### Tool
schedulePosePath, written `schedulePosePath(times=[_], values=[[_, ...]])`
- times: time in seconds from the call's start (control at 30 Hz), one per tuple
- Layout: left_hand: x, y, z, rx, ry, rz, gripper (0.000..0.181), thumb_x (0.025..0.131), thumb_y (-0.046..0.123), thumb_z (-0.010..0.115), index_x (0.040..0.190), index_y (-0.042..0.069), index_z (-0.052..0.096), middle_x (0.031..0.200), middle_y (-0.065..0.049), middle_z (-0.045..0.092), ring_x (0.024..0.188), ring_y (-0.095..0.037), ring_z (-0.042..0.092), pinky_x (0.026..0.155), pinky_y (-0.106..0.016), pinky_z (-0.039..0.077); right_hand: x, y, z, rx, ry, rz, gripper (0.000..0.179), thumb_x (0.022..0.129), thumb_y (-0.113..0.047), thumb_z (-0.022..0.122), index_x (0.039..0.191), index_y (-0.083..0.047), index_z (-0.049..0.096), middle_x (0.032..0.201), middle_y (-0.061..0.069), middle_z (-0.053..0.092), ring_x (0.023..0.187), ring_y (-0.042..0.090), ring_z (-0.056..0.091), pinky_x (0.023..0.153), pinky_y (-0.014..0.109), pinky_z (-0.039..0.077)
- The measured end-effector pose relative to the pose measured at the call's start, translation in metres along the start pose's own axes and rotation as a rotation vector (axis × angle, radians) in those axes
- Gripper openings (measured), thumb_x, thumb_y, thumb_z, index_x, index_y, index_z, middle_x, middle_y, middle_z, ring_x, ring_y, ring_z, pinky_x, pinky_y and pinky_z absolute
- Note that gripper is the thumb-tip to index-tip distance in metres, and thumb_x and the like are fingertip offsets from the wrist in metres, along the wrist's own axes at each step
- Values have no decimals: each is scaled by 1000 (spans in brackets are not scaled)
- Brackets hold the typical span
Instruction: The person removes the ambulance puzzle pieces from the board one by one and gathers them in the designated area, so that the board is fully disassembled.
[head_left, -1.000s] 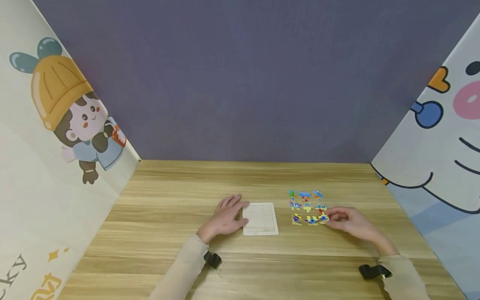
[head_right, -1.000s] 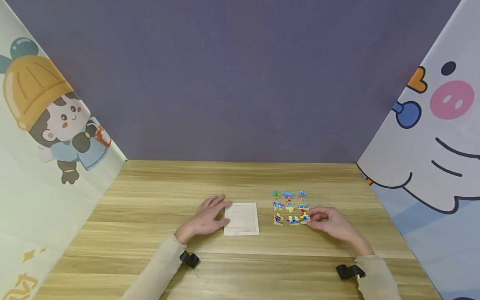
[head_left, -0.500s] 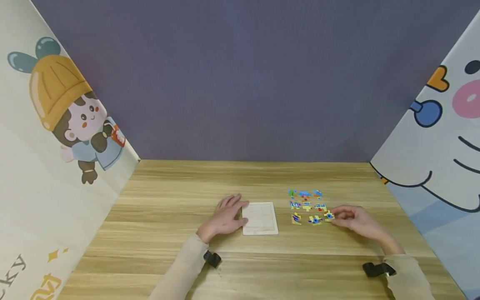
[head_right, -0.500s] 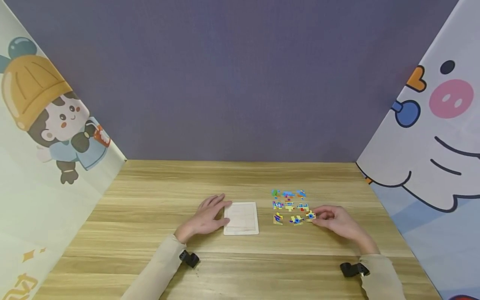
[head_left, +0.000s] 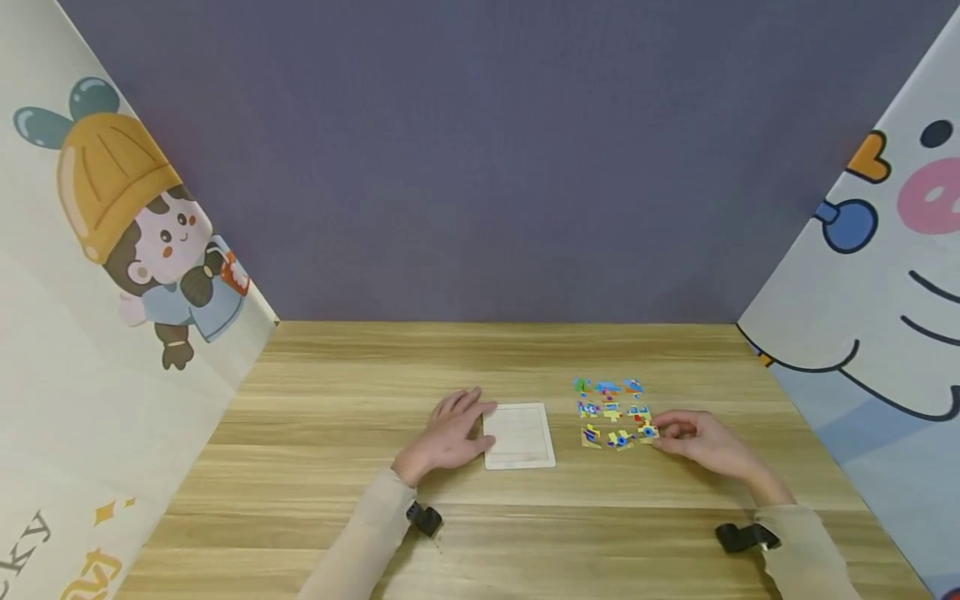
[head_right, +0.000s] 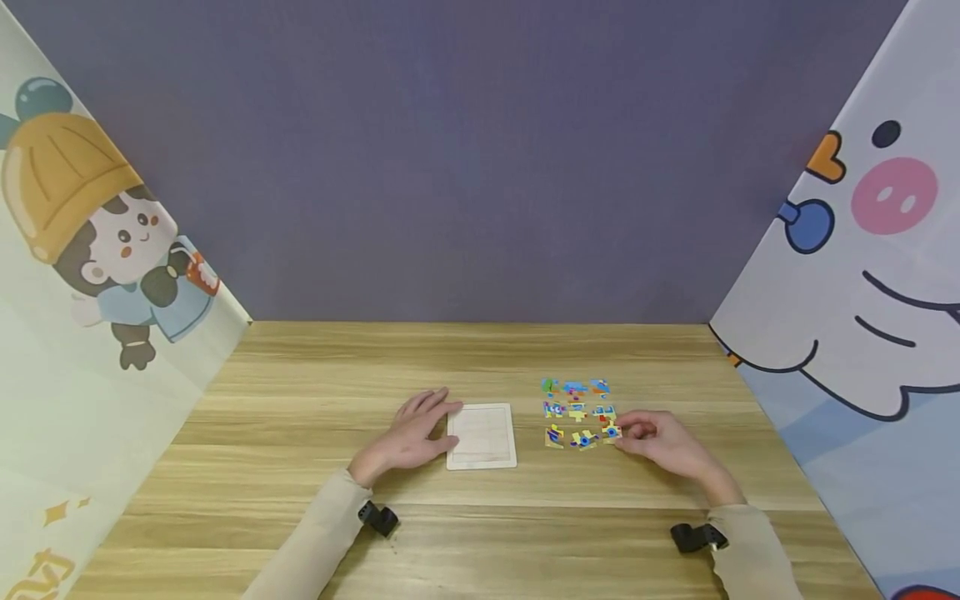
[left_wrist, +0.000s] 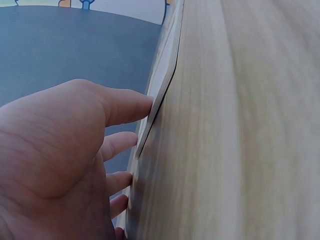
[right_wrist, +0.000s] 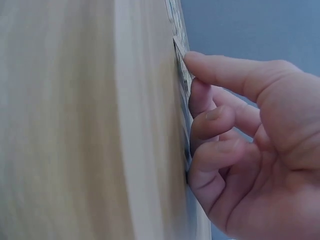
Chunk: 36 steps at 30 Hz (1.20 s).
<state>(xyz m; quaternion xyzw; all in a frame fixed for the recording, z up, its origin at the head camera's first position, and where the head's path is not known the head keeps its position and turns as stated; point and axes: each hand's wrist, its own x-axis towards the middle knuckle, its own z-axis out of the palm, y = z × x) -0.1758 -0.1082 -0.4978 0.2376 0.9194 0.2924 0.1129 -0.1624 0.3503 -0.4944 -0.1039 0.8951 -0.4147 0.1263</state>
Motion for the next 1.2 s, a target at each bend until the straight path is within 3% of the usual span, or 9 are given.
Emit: schedulePosePath(times=[0.43, 0.73, 1.0, 1.2], values=[[-1, -3, 1, -9, 13, 15, 61, 105, 33, 60, 160, 11, 47, 175, -24, 23, 163, -47, 15, 132, -68, 6, 0, 0, -2, 4, -26, 42, 45, 98, -22, 76, 134, 4, 67, 101, 9, 69, 85, 8, 59, 71, 22, 52], [1, -3, 1, -5, 8, 1, 60, 106, 36, 60, 161, 15, 47, 176, -21, 22, 164, -44, 15, 133, -66, 7, 1, 4, 0, -4, -18, 63, 46, 98, -24, 77, 134, 3, 67, 101, 8, 68, 85, 10, 57, 70, 24, 50], [1, -3, 3, 0, 8, -2, 59, 106, 37, 59, 161, 18, 47, 177, -20, 23, 164, -44, 16, 133, -65, 8, 2, 2, 1, 0, -12, 57, 43, 100, -24, 75, 134, 2, 68, 102, 8, 70, 82, 9, 58, 67, 24, 49], [3, -6, 3, -32, 14, -4, 59, 107, 38, 58, 161, 16, 47, 176, -19, 24, 164, -44, 16, 133, -65, 7, 12, -11, 1, 17, 26, 5, 40, 102, -24, 72, 133, 1, 68, 104, 11, 71, 77, 12, 59, 60, 26, 51]])
